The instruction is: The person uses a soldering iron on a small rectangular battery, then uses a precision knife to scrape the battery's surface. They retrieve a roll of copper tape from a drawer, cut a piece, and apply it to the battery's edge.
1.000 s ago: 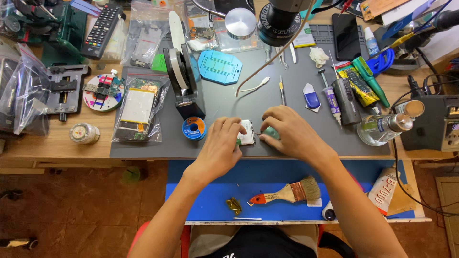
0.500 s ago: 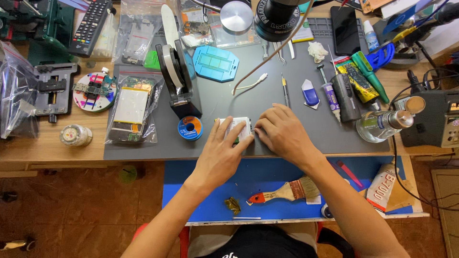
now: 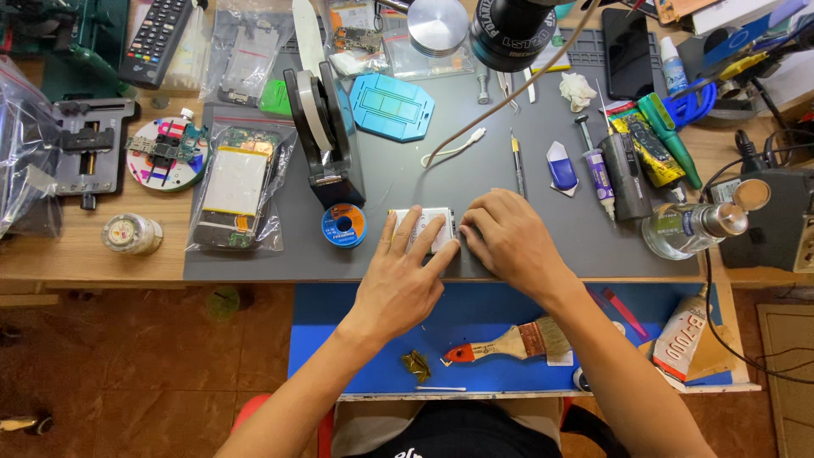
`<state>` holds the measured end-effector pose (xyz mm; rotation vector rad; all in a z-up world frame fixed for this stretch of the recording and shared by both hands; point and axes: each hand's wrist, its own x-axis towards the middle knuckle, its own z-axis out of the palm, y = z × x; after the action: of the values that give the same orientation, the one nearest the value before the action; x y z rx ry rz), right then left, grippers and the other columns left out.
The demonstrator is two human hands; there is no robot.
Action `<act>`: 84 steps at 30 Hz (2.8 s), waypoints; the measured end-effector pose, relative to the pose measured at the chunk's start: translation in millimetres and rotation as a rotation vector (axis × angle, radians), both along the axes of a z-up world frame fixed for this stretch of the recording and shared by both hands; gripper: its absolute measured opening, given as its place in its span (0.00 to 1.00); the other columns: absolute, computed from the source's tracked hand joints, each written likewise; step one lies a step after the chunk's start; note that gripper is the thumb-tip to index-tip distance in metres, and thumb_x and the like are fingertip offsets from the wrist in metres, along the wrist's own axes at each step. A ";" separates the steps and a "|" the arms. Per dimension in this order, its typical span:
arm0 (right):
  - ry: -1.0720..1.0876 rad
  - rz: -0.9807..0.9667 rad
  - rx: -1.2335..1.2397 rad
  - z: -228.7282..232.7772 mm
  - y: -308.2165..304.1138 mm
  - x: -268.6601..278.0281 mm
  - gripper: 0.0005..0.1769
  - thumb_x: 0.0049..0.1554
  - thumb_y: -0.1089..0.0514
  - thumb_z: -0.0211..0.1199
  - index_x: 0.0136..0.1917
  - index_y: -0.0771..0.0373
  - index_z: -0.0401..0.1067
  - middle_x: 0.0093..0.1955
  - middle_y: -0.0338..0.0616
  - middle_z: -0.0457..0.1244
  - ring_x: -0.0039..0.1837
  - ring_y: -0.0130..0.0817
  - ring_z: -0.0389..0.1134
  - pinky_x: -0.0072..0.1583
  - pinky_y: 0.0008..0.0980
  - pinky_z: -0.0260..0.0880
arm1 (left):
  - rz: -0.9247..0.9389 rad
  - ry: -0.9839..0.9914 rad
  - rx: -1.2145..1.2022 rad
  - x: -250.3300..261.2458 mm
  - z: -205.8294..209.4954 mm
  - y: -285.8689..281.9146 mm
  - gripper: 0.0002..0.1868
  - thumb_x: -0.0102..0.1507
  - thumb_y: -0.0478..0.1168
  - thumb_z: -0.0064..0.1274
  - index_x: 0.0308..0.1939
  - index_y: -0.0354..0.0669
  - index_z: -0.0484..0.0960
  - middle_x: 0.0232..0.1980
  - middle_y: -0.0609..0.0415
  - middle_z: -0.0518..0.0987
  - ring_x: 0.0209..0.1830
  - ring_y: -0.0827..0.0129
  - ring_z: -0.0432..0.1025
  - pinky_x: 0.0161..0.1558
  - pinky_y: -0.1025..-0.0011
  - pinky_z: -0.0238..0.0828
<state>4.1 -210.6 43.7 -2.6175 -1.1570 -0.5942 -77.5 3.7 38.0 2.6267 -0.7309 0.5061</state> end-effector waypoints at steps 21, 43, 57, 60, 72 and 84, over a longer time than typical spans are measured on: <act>-0.129 -0.405 0.281 47.8 -48.8 25.7 0.03 0.71 0.59 0.68 0.54 0.59 0.77 0.42 0.38 0.67 0.46 0.38 0.71 0.51 0.35 0.71 | 0.012 -0.010 0.002 2.4 -4.5 -0.4 0.28 0.61 0.41 0.47 0.67 0.55 0.74 0.75 0.45 0.69 0.80 0.44 0.58 0.79 0.43 0.42; 0.244 -0.473 0.340 56.9 -8.6 -48.2 0.13 0.63 0.51 0.70 0.58 0.58 0.80 0.44 0.41 0.68 0.47 0.36 0.72 0.53 0.35 0.73 | 0.134 0.275 -0.278 30.3 18.0 9.4 0.38 0.53 0.42 0.73 0.65 0.40 0.75 0.52 0.51 0.64 0.54 0.57 0.65 0.66 0.54 0.64; 0.880 -0.349 1.122 13.5 48.1 -23.4 0.11 0.66 0.58 0.63 0.56 0.68 0.78 0.28 0.47 0.69 0.28 0.28 0.69 0.37 0.26 0.72 | 0.223 0.897 -1.467 41.3 50.5 -1.3 0.21 0.73 0.42 0.50 0.70 0.40 0.74 0.53 0.40 0.87 0.50 0.64 0.82 0.49 0.67 0.83; 0.874 -0.362 1.135 25.1 50.9 -29.6 0.12 0.66 0.58 0.62 0.57 0.68 0.78 0.32 0.48 0.70 0.27 0.27 0.69 0.34 0.26 0.72 | 0.206 0.928 -1.469 45.9 37.3 0.3 0.21 0.73 0.41 0.49 0.70 0.40 0.75 0.54 0.38 0.86 0.50 0.60 0.83 0.50 0.66 0.83; 0.953 -0.477 1.147 39.1 55.2 -35.1 0.17 0.67 0.56 0.58 0.60 0.69 0.78 0.32 0.54 0.69 0.24 0.32 0.67 0.23 0.23 0.68 | 0.142 0.938 -1.427 48.8 14.8 5.0 0.20 0.74 0.40 0.45 0.69 0.37 0.75 0.55 0.36 0.85 0.52 0.60 0.81 0.52 0.66 0.82; 0.759 -0.475 0.964 31.6 57.4 -41.9 0.15 0.67 0.51 0.60 0.60 0.56 0.83 0.39 0.49 0.73 0.38 0.32 0.73 0.39 0.36 0.76 | 0.175 0.870 -1.498 51.7 0.9 5.5 0.13 0.72 0.39 0.51 0.58 0.37 0.81 0.45 0.44 0.86 0.47 0.68 0.80 0.50 0.68 0.82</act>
<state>-37.7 -153.2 75.2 -1.9028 0.0336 -0.1078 -25.8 9.2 39.0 1.2112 0.1972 -0.1189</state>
